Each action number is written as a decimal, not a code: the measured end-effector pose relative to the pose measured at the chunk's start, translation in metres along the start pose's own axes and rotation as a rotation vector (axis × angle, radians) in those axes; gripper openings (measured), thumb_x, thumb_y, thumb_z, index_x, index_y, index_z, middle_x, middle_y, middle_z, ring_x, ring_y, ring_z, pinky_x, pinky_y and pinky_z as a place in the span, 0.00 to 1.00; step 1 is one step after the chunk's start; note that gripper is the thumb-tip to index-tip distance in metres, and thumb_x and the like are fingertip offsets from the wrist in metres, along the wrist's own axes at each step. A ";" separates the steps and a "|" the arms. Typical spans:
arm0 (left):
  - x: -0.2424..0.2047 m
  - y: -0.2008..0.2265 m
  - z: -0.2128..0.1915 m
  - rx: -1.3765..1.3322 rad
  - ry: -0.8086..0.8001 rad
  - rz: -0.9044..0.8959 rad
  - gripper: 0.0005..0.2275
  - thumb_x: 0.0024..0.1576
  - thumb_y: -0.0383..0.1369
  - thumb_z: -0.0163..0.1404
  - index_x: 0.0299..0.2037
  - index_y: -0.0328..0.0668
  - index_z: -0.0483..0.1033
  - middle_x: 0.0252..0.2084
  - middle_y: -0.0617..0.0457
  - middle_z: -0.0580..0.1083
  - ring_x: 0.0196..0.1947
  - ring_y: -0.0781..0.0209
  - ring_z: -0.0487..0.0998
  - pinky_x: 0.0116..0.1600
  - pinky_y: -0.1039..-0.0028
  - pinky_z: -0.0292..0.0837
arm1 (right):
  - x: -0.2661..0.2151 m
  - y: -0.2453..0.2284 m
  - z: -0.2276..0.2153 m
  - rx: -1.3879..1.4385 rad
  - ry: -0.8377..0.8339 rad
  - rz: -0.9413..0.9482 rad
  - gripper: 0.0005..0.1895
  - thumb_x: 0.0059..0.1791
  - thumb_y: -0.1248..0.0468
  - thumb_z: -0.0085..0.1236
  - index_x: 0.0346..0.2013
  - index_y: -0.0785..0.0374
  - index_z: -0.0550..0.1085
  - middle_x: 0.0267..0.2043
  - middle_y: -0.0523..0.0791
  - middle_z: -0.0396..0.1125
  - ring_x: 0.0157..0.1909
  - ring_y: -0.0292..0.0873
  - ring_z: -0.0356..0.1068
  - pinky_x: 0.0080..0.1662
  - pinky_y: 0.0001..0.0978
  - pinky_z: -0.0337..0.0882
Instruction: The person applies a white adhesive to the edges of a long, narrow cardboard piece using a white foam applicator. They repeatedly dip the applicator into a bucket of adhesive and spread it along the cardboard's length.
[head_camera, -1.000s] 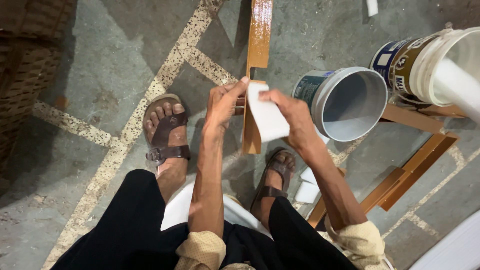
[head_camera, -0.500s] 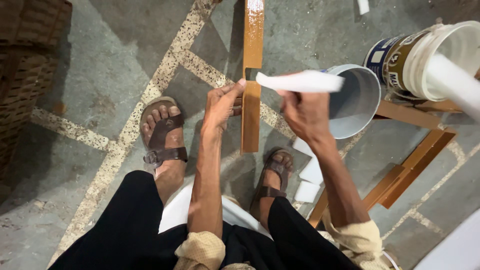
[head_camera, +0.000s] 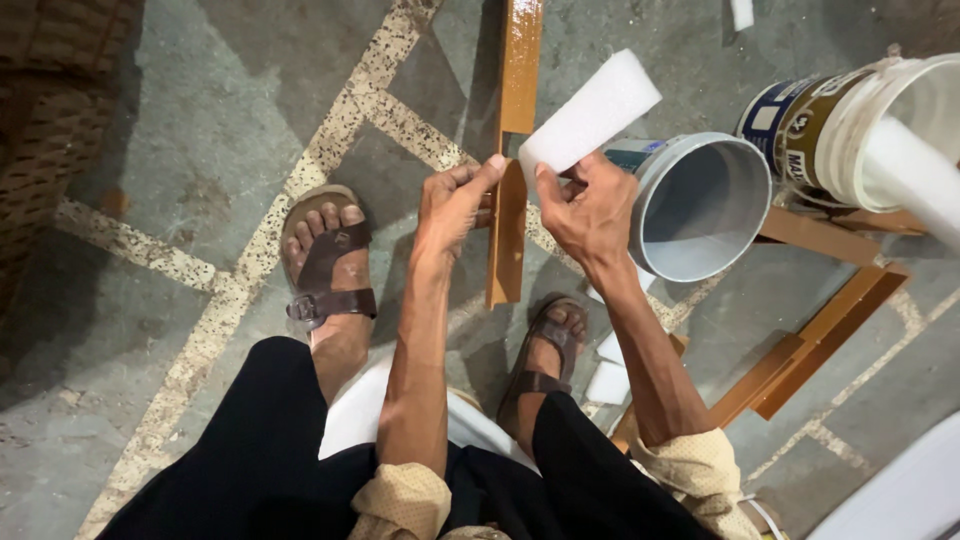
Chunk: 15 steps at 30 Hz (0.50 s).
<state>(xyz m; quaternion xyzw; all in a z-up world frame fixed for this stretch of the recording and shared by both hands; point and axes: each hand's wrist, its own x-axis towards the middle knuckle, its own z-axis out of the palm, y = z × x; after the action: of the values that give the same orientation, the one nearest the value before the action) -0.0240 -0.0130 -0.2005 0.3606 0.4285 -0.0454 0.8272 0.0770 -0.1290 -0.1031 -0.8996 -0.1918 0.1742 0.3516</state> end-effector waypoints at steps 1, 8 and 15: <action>0.001 0.001 -0.002 0.000 -0.003 -0.004 0.18 0.56 0.44 0.58 0.39 0.30 0.82 0.32 0.48 0.81 0.29 0.60 0.82 0.36 0.71 0.79 | 0.002 0.000 0.002 0.021 -0.006 -0.012 0.10 0.50 0.67 0.61 0.42 0.70 0.78 0.33 0.50 0.78 0.30 0.38 0.78 0.34 0.28 0.74; 0.004 -0.003 -0.004 0.025 0.014 -0.013 0.18 0.55 0.43 0.59 0.40 0.30 0.82 0.32 0.48 0.81 0.28 0.62 0.82 0.35 0.72 0.80 | 0.004 0.003 0.004 0.056 -0.114 -0.008 0.08 0.50 0.67 0.60 0.40 0.70 0.79 0.29 0.51 0.76 0.27 0.41 0.76 0.32 0.31 0.71; 0.007 -0.004 -0.009 0.043 0.021 -0.013 0.19 0.58 0.45 0.56 0.42 0.31 0.83 0.32 0.49 0.81 0.27 0.64 0.81 0.33 0.74 0.78 | 0.003 0.019 -0.009 -0.108 -0.387 -0.098 0.08 0.49 0.71 0.58 0.42 0.68 0.81 0.28 0.54 0.73 0.26 0.48 0.74 0.32 0.37 0.70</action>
<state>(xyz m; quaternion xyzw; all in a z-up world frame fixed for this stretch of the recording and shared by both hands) -0.0269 -0.0088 -0.2113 0.3761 0.4386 -0.0562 0.8142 0.0879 -0.1456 -0.1102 -0.8564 -0.3083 0.3161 0.2675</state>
